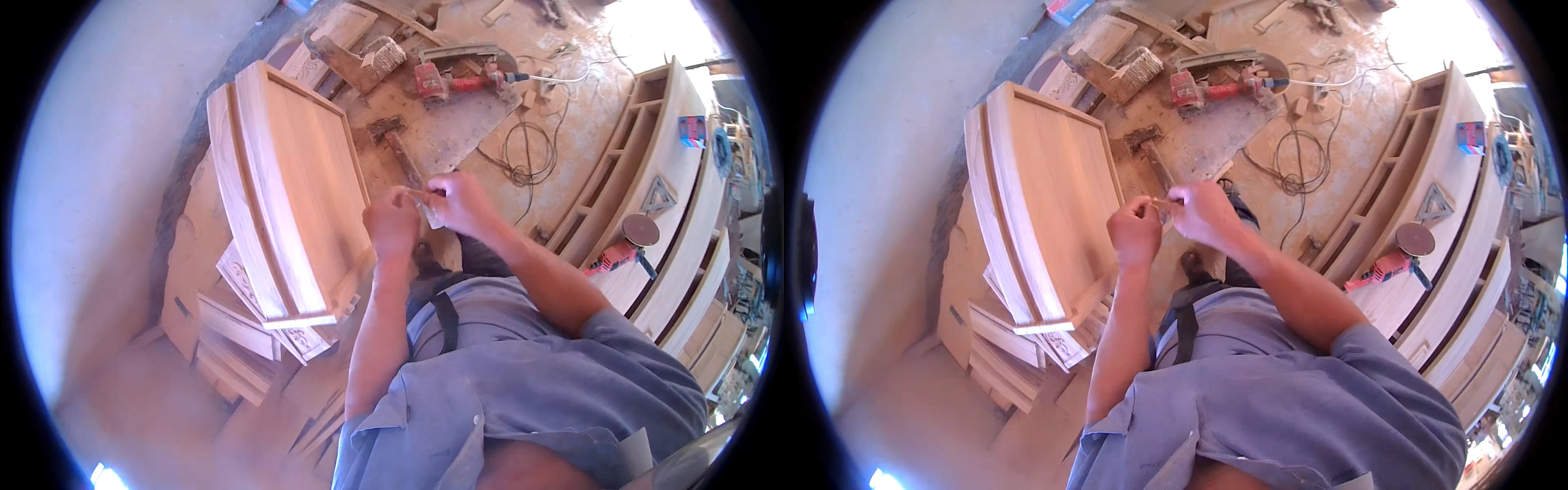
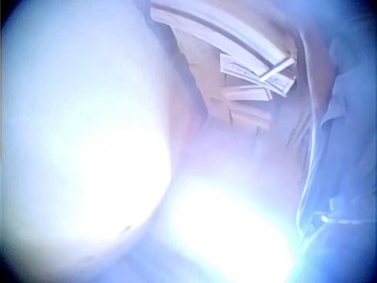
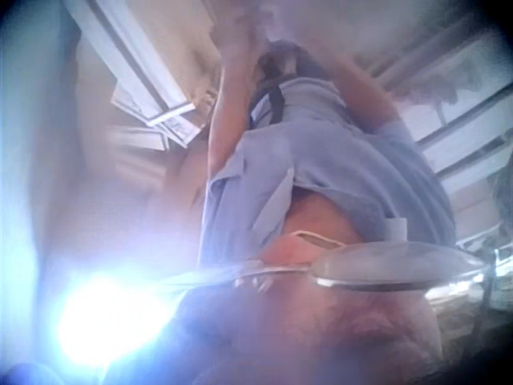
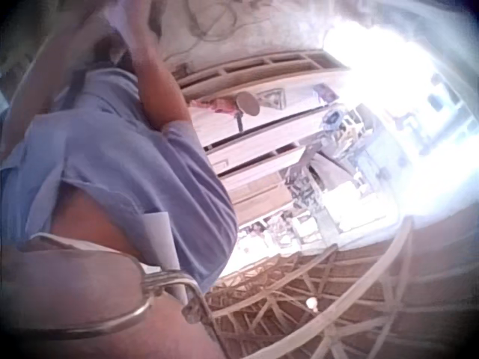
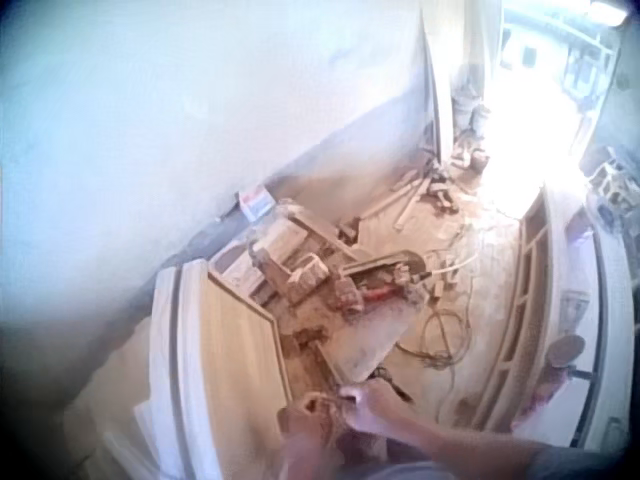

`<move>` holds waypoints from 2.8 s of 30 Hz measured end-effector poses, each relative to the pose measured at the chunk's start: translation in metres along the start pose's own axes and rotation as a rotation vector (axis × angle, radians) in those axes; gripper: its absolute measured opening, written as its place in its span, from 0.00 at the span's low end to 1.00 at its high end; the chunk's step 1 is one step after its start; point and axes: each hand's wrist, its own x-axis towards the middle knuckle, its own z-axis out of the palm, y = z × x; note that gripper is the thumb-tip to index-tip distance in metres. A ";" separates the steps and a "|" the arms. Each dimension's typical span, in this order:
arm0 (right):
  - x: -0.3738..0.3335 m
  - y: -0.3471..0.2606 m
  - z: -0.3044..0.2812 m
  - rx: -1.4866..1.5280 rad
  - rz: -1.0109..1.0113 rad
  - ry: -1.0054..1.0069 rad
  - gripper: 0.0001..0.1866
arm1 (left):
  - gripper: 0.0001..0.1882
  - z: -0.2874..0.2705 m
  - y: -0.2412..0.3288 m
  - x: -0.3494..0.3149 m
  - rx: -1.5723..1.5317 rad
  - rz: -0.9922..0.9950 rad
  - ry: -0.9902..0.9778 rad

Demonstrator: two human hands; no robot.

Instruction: The person assembles a wooden drawer by fitting panels together, hammering joints into place, and using a chisel and hammer to remove excess material.

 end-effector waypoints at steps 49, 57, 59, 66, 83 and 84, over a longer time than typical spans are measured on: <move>0.238 0.057 -0.121 0.367 0.228 0.136 0.07 | 0.15 0.008 0.088 0.295 0.254 -0.024 0.058; 0.332 0.067 -0.077 0.328 0.148 0.134 0.08 | 0.15 -0.026 0.103 0.247 -0.488 -0.596 0.135; 0.344 0.062 -0.064 0.184 0.090 0.182 0.08 | 0.15 -0.034 0.107 0.238 -0.533 -0.615 0.163; 0.364 0.056 -0.037 0.014 0.021 0.192 0.08 | 0.15 -0.045 0.099 0.225 -0.694 -0.628 0.199; 0.351 0.053 -0.031 -0.010 -0.007 0.218 0.05 | 0.14 -0.037 0.106 0.224 -0.859 -0.636 0.207; 0.352 0.052 -0.031 -0.083 -0.043 0.235 0.05 | 0.14 -0.037 0.107 0.223 -0.855 -0.632 0.203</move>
